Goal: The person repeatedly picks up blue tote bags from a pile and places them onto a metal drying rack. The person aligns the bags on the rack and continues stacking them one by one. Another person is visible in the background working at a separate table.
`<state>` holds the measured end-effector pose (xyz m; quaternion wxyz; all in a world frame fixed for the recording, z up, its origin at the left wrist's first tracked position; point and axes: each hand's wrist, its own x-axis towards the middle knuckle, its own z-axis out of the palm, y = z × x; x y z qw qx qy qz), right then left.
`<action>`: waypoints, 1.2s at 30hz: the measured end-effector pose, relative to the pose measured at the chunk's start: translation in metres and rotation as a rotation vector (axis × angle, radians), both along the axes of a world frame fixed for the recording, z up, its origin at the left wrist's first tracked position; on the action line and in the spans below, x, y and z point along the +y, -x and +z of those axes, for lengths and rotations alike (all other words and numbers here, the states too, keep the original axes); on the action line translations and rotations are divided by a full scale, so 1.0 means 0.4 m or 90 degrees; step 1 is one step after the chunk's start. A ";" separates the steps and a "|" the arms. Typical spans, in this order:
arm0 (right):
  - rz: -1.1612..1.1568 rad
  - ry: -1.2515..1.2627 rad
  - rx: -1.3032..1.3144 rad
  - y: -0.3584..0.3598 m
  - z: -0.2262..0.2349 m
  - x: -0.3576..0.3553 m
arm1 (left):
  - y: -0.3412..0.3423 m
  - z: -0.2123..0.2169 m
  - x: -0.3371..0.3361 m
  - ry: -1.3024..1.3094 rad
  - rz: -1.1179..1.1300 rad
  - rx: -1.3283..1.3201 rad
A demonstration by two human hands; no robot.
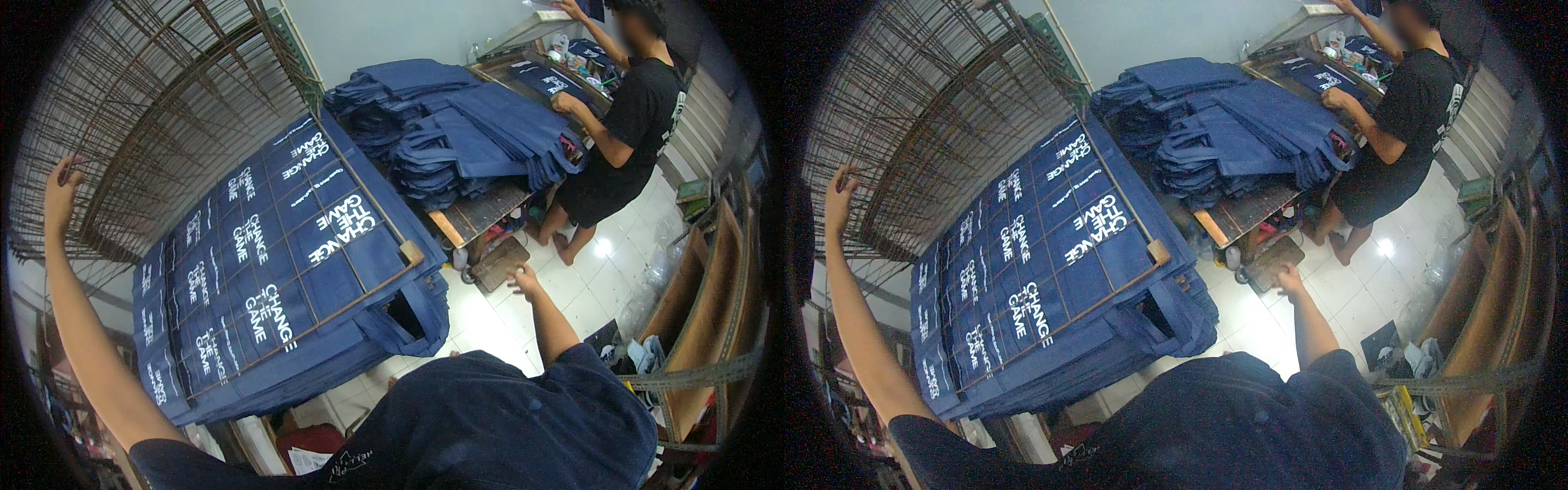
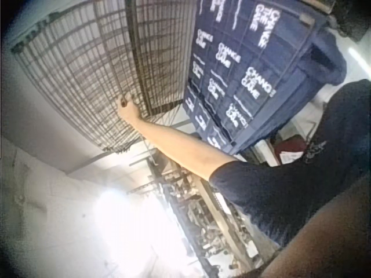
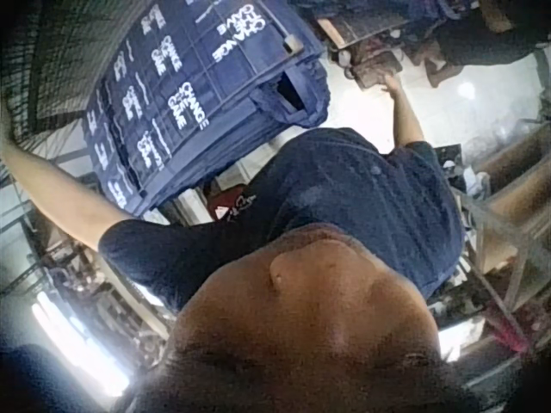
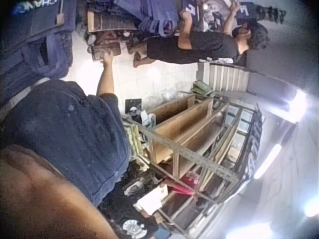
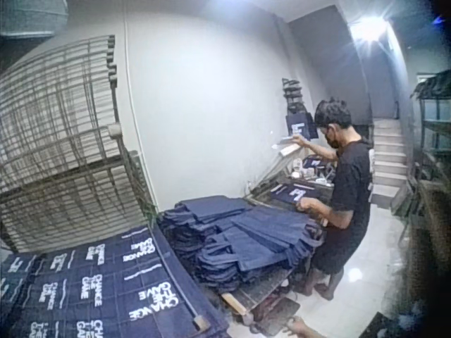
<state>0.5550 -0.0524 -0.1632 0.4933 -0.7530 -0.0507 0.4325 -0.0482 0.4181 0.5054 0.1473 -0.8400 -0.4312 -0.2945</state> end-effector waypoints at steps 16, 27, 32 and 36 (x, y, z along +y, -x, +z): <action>-0.347 -0.652 0.275 -0.296 0.340 0.348 | -0.004 -0.006 -0.026 -0.040 0.042 0.024; -0.425 -0.536 0.417 -0.481 0.221 0.629 | -0.056 -0.017 -0.145 0.034 0.059 -0.002; -0.346 -0.429 0.194 -0.579 0.308 0.724 | -0.051 -0.035 -0.157 -0.069 0.122 0.112; -0.132 -0.457 -0.085 -0.524 0.675 0.738 | -0.182 -0.078 -0.341 -0.118 0.109 0.044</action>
